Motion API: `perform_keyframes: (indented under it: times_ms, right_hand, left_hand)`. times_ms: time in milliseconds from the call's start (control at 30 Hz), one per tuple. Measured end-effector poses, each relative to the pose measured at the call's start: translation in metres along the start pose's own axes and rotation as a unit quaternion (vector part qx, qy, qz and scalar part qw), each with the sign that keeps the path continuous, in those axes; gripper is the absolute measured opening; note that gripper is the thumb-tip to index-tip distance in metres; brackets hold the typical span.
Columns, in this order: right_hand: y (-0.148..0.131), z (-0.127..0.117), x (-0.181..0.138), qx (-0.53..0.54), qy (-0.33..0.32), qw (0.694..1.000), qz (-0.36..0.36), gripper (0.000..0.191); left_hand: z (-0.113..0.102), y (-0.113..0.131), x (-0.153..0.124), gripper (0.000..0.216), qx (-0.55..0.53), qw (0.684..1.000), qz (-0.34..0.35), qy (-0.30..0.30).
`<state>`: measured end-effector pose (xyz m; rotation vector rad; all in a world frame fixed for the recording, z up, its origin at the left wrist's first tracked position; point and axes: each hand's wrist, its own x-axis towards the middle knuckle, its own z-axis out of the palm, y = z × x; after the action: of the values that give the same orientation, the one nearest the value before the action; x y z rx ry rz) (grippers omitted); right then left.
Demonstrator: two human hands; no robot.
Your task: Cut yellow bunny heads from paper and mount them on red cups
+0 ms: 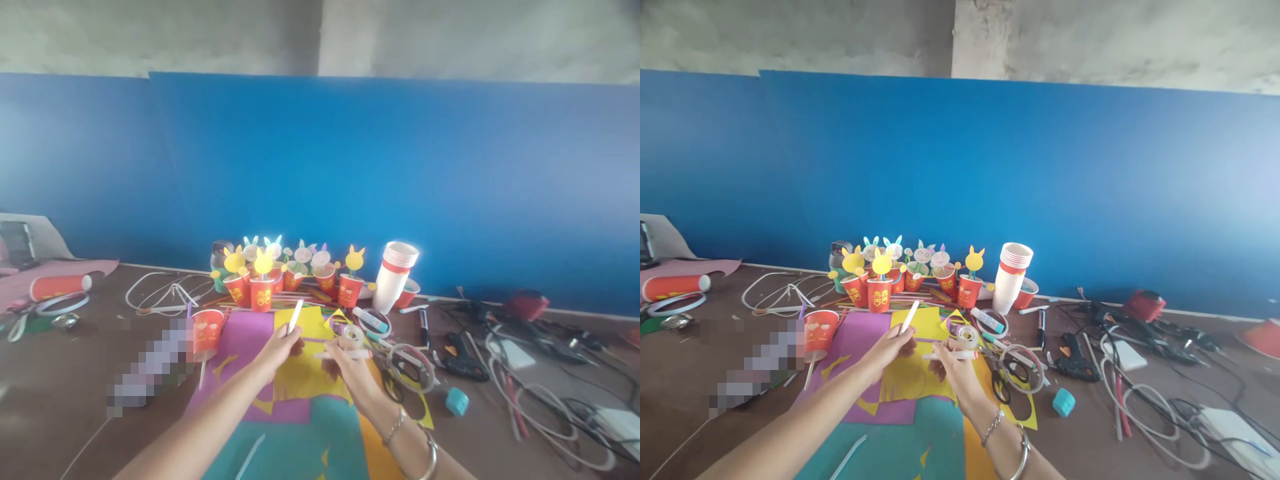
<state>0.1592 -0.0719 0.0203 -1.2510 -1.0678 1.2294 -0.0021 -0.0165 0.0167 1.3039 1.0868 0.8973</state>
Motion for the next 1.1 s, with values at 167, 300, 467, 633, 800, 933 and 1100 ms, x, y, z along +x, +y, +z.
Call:
perform_keyframes:
  times_ms: [167,300,467,633,800,933,1100]
  right_hand:
    - [0.008,0.005,-0.003,-0.100,-0.030,0.994,-0.008,0.021]
    - [0.016,0.009,-0.005,-0.145,-0.024,0.989,-0.006,0.025]
    - [0.018,0.012,-0.006,-0.219,-0.017,0.975,0.008,0.023]
    - [0.016,0.014,-0.007,-0.242,-0.009,0.970,0.022,0.023]
    - [0.018,0.014,-0.007,-0.252,-0.018,0.967,0.034,0.023]
    - [0.020,0.013,-0.007,-0.279,-0.016,0.960,0.029,0.025]
    - [0.023,0.012,-0.006,-0.303,-0.013,0.953,0.007,0.026]
  left_hand:
    - [-0.001,-0.009,0.001,0.042,-0.012,0.999,0.047,-0.010]
    - [-0.005,-0.016,0.004,0.039,-0.017,0.998,0.060,-0.016]
    - [-0.005,-0.020,0.004,0.033,-0.002,0.998,0.065,-0.025]
    - [-0.005,-0.018,0.003,0.030,0.001,0.998,0.061,-0.026]
    - [-0.005,-0.017,0.003,0.029,0.013,0.998,0.053,-0.026]
    - [-0.005,-0.018,0.003,0.029,0.015,0.998,0.056,-0.028]
    - [-0.005,-0.016,0.003,0.028,0.012,0.998,0.058,-0.026]
